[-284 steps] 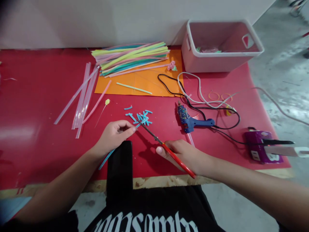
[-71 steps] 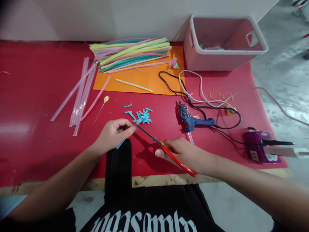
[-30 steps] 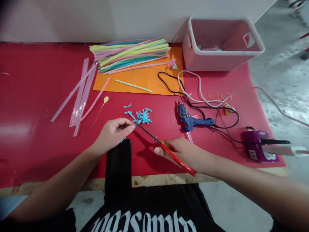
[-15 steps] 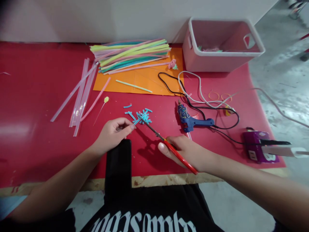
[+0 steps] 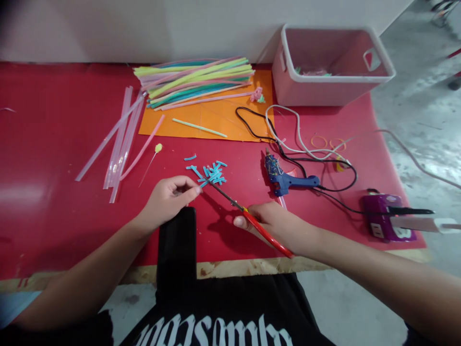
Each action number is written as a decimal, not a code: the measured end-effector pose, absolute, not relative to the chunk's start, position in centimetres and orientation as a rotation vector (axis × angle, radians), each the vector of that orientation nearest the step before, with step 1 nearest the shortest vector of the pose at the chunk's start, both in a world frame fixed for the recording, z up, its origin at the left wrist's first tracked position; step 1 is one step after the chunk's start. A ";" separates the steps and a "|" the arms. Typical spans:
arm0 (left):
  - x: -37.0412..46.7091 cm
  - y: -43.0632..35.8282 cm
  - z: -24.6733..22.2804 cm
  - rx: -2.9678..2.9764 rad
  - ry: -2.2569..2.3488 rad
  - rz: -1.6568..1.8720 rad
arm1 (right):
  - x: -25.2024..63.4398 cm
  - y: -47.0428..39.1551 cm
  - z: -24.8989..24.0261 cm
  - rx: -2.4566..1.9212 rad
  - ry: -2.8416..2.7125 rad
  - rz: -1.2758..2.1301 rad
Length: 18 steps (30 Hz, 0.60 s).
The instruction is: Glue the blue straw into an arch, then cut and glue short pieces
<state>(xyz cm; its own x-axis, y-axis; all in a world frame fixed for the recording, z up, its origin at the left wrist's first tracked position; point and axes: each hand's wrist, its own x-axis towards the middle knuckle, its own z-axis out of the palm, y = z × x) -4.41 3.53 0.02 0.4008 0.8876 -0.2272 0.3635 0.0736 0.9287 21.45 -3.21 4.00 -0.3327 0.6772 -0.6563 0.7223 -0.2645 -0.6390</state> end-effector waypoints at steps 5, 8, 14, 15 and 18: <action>-4.4 3.5 0.1 1.525 1.165 0.575 | 21.3 -3.1 3.9 1.788 1.870 -1.627; -4.4 3.5 0.0 1.520 1.165 0.580 | 21.4 -3.1 4.0 1.807 1.893 -1.621; -4.3 3.4 -0.1 1.500 1.165 0.599 | 21.9 -3.2 4.9 1.657 2.032 -1.594; -4.3 3.4 -0.1 1.499 1.163 0.604 | 21.9 -3.2 5.1 1.643 2.028 -1.589; -4.3 3.4 0.0 1.507 1.154 0.613 | 21.5 -3.1 5.5 1.648 2.005 -1.573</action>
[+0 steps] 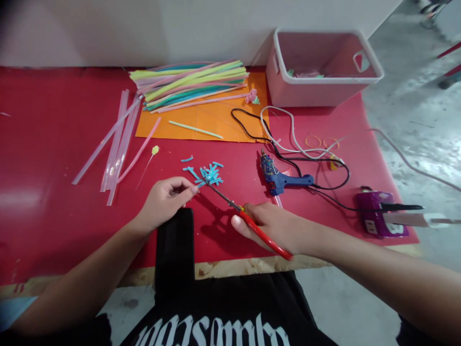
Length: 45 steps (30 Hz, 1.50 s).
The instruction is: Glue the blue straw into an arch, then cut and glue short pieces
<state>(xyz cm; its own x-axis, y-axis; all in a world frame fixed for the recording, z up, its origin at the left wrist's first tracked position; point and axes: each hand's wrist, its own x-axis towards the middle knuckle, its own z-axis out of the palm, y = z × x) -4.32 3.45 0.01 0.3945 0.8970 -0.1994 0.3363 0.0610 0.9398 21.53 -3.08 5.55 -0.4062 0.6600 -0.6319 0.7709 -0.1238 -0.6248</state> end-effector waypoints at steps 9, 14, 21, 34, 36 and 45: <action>-4.4 3.5 -0.1 1.513 1.137 0.607 | 20.6 -2.9 5.3 1.628 1.958 -1.613; -4.4 3.5 0.0 1.511 1.135 0.627 | 21.2 -3.0 4.7 1.682 1.944 -1.629; -4.4 3.5 -0.2 1.448 1.144 0.658 | 21.8 -3.0 4.4 1.781 1.988 -1.640; -4.2 3.5 0.2 1.493 1.152 0.633 | 20.3 -3.0 5.3 1.743 2.004 -1.659; -4.2 3.5 0.2 1.494 1.155 0.630 | 20.2 -3.0 5.2 1.725 2.027 -1.682; -4.3 3.5 0.2 1.489 1.135 0.631 | 20.4 -3.2 4.3 1.790 1.941 -1.684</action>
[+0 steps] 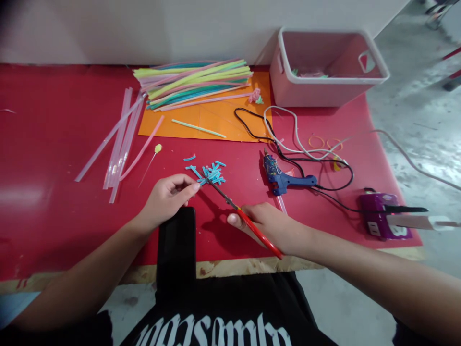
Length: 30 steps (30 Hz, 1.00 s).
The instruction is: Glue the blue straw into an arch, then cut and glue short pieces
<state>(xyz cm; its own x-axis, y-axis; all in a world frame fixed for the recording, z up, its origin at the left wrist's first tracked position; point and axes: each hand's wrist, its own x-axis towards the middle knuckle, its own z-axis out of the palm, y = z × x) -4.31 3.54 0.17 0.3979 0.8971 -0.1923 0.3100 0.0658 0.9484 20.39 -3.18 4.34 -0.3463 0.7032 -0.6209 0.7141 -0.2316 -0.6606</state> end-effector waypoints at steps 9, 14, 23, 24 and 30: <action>-4.6 3.6 -0.7 1.400 1.093 0.637 | 20.6 -3.2 4.2 1.806 1.977 -1.618; -4.5 3.6 -0.2 1.455 1.089 0.607 | 20.9 -3.5 4.0 1.786 1.997 -1.615; -4.5 3.4 -0.3 1.527 1.102 0.595 | 20.3 -3.2 5.4 1.722 2.088 -1.648; -4.5 3.5 -0.4 1.530 1.100 0.597 | 20.3 -3.1 5.5 1.702 2.090 -1.655; -4.5 3.5 -0.3 1.520 1.106 0.587 | 20.3 -3.1 5.6 1.680 2.090 -1.659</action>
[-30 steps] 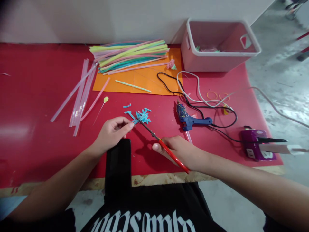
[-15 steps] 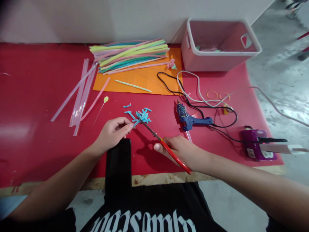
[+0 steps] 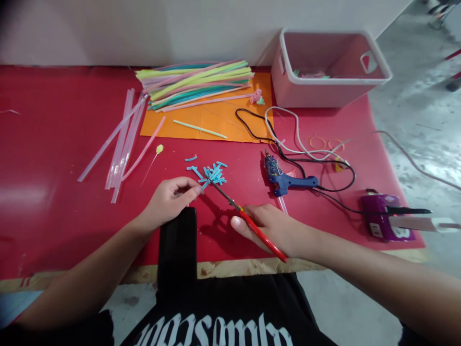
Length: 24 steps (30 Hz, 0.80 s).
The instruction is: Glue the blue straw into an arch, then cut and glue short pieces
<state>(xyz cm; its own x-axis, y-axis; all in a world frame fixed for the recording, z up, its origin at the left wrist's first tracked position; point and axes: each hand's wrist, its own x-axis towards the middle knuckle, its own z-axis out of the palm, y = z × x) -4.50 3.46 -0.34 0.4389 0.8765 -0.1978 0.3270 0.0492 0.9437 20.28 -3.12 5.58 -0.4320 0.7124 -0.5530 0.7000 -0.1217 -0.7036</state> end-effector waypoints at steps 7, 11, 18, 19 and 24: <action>-4.4 3.4 -0.2 1.525 1.116 0.581 | 20.2 -3.0 5.5 -1.673 -2.094 1.628; -4.4 3.5 -0.3 1.524 1.113 0.589 | 20.1 -2.9 5.3 -1.710 -2.086 1.662; -4.5 3.5 -0.1 1.522 1.114 0.597 | 20.4 -3.1 4.5 -1.770 -2.039 1.680; -4.5 3.5 -0.1 1.523 1.110 0.598 | 20.5 -3.1 4.4 -1.769 -2.038 1.683; -4.5 3.5 -0.2 1.506 1.110 0.600 | 20.7 -3.2 4.2 -1.795 -2.009 1.678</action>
